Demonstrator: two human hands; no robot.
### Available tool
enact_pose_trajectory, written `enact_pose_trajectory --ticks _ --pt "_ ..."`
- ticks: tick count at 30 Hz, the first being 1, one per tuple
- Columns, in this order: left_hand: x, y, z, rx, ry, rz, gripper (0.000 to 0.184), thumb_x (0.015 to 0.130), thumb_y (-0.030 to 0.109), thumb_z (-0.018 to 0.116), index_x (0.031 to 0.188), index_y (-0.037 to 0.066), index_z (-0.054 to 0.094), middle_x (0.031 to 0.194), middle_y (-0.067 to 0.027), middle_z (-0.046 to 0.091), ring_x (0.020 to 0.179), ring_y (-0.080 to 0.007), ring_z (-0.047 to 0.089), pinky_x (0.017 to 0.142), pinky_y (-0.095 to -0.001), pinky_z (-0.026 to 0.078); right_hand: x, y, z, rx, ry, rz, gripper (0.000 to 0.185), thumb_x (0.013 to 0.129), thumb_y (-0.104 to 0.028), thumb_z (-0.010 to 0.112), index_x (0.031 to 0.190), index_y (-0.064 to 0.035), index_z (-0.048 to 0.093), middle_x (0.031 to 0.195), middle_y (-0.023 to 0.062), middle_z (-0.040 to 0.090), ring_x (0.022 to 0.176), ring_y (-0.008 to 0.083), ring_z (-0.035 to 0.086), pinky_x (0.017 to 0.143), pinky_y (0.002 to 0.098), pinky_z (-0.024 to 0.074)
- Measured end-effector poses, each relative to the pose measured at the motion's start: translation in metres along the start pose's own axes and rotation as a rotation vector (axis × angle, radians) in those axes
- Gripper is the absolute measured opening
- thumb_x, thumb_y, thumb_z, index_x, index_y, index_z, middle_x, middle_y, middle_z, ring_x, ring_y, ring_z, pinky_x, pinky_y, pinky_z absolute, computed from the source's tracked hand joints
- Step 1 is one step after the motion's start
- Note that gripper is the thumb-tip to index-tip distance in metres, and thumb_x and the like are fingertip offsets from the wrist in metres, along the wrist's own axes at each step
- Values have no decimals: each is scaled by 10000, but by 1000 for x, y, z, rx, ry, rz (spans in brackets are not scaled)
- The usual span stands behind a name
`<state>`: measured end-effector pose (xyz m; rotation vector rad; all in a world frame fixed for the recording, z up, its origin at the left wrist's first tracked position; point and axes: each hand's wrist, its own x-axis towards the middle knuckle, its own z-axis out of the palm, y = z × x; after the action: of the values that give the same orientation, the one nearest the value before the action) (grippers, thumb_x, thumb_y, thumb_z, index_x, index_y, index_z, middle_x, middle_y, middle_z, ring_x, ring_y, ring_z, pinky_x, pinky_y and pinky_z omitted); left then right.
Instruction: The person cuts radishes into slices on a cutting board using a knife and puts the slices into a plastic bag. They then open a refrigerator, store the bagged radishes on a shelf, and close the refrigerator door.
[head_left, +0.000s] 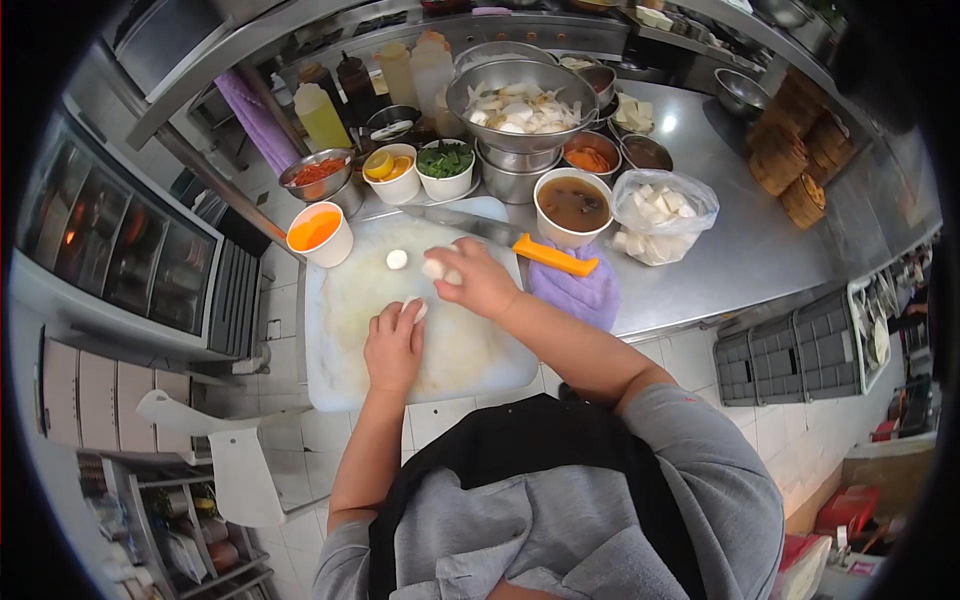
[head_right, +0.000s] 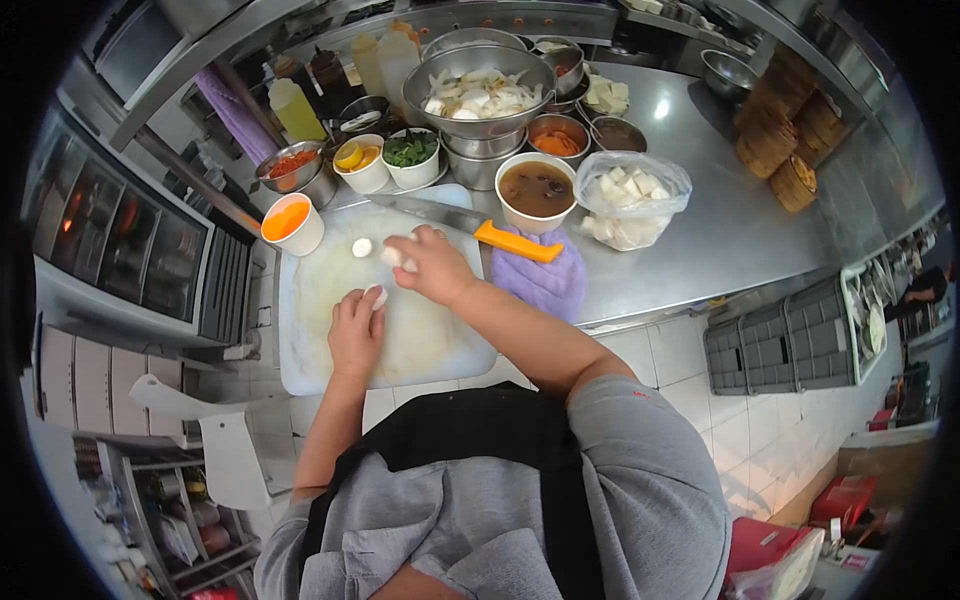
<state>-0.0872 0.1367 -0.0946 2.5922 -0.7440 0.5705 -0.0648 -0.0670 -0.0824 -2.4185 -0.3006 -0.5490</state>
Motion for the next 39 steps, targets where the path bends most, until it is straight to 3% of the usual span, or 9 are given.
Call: enact_pose_trajectory --ticks 6,8,10,14,20,25,31,37,39 --pt "22 12 11 -228 312 -150 300 867 61 601 1163 97 566 1062 -96 591 921 -219 598 667 -324 502 6 8 -88 1373 -171 732 419 888 -218 623 1279 -119 510 958 -15 568 745 103 542 678 252 479" --pt "46 59 -5 -1018 144 -670 328 912 86 578 1231 99 505 1057 -83 590 843 -167 618 580 -256 463 -6 37 -119 1452 -175 592 454 876 -149 634 1303 -111 485 1027 3 576 854 87 547 745 239 471" --pt "82 116 -12 -1298 49 -628 378 941 144 556 1299 113 437 1046 -85 597 781 -147 622 530 -210 431 -13 58 -165 1231 124 206 450 864 -91 632 1293 -100 497 1088 16 570 966 82 534 823 239 454" --pt "162 227 17 -1830 -162 -536 366 955 236 527 1286 132 411 1040 -104 597 792 -194 633 496 -236 449 -16 112 -254 808 424 59 434 857 -79 636 1274 -89 517 1118 18 557 995 97 527 861 254 447" --pt "236 352 118 -1808 -118 -553 377 934 254 565 1254 134 406 1034 -56 574 845 -157 605 614 -292 493 -19 180 -286 700 498 227 424 838 -135 657 1235 -62 527 1132 75 556 969 140 550 803 265 473" --pt "236 360 175 -1776 56 -561 268 899 116 515 1155 89 440 1030 -73 540 905 -133 532 786 -275 463 -37 199 -280 197 489 132 476 801 -184 643 1247 -85 507 1164 206 516 1107 373 506 926 417 444" --pt "237 336 172 -1572 -222 -405 328 803 -55 448 1115 43 471 1017 -71 561 914 -150 554 803 -279 475 -50 211 -289 149 351 60 483 799 -174 644 1257 -108 505 1157 192 510 1083 373 523 918 418 452" --pt "247 318 146 -1365 -264 -135 501 767 -156 365 1233 1 464 1297 -167 527 1316 -210 429 1040 -274 355 -58 219 -293 69 30 14 475 784 -245 698 1226 -143 555 1125 153 537 1010 344 571 910 437 456" --pt "246 311 140 -1192 -254 -69 487 787 -122 412 1255 8 446 1278 -174 532 1275 -236 465 1032 -288 366 -56 216 -294 -115 -34 29 430 785 -281 702 1179 -145 596 1102 130 557 990 325 579 880 433 459"
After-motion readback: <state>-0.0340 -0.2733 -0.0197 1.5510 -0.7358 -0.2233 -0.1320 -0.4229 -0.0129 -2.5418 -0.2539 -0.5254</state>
